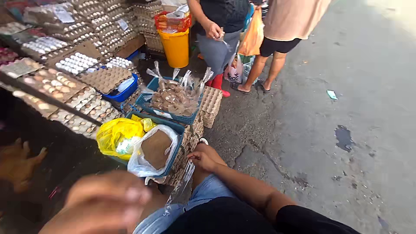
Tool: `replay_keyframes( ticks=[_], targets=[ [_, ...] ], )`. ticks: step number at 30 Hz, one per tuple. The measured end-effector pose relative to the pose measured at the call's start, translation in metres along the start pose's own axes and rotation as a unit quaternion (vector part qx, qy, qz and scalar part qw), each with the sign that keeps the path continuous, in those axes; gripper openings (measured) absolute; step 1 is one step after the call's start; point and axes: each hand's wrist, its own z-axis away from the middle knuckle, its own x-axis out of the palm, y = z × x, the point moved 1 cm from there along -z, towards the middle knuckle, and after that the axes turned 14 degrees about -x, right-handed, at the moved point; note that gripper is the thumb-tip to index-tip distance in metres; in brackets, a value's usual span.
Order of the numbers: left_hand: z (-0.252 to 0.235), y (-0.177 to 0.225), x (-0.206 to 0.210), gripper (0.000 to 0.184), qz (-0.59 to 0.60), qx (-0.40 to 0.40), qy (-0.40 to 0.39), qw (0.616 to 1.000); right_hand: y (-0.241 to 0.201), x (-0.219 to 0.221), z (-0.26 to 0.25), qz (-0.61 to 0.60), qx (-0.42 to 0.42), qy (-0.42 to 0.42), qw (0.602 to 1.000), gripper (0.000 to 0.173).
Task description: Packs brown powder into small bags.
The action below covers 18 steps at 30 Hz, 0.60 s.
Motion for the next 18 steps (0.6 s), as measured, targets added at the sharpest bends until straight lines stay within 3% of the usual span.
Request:
replay_keyframes(
  ticks=[1,2,3,4,5,7,9,12,13,15,18],
  targets=[
    [-0.006,-0.035,-0.007,0.026,-0.125,-0.042,0.041,0.99,-0.001,0.0,0.001,0.0,0.0,0.006,1.0,0.033],
    [-0.009,-0.07,-0.013,0.033,-0.278,-0.106,0.079,0.951,-0.001,0.001,0.001,0.002,-0.004,0.011,1.0,0.032],
    [-0.011,-0.098,-0.017,0.052,-0.44,-0.189,0.082,0.874,0.001,0.002,0.001,0.005,-0.008,0.014,1.0,0.03],
    [-0.011,-0.12,-0.021,0.072,-0.541,-0.27,0.072,0.793,0.002,0.003,0.0,0.008,-0.01,0.016,1.0,0.029],
    [-0.009,-0.137,-0.026,0.084,-0.582,-0.321,0.086,0.742,0.002,0.004,0.0,0.011,-0.008,0.015,1.0,0.028],
    [-0.002,-0.15,-0.033,0.091,-0.573,-0.342,0.148,0.73,0.003,0.007,0.002,0.017,-0.002,0.016,1.0,0.025],
    [0.006,-0.155,-0.035,0.08,-0.529,-0.291,0.198,0.772,0.002,0.009,0.004,0.027,0.004,0.011,1.0,0.024],
    [0.018,-0.16,-0.031,0.019,-0.358,-0.279,0.313,0.834,0.0,0.008,0.003,0.045,0.011,0.005,0.999,0.025],
    [0.02,-0.161,-0.032,0.022,-0.335,-0.296,0.345,0.825,-0.001,0.008,0.002,0.047,0.01,0.009,0.999,0.025],
    [0.024,-0.164,-0.034,0.019,-0.434,-0.273,0.39,0.765,-0.002,0.008,0.001,0.053,0.012,0.014,0.998,0.025],
    [0.025,-0.17,-0.045,0.064,-0.553,-0.314,0.36,0.682,-0.003,0.009,0.003,0.058,0.017,0.014,0.998,0.025]
  ],
)
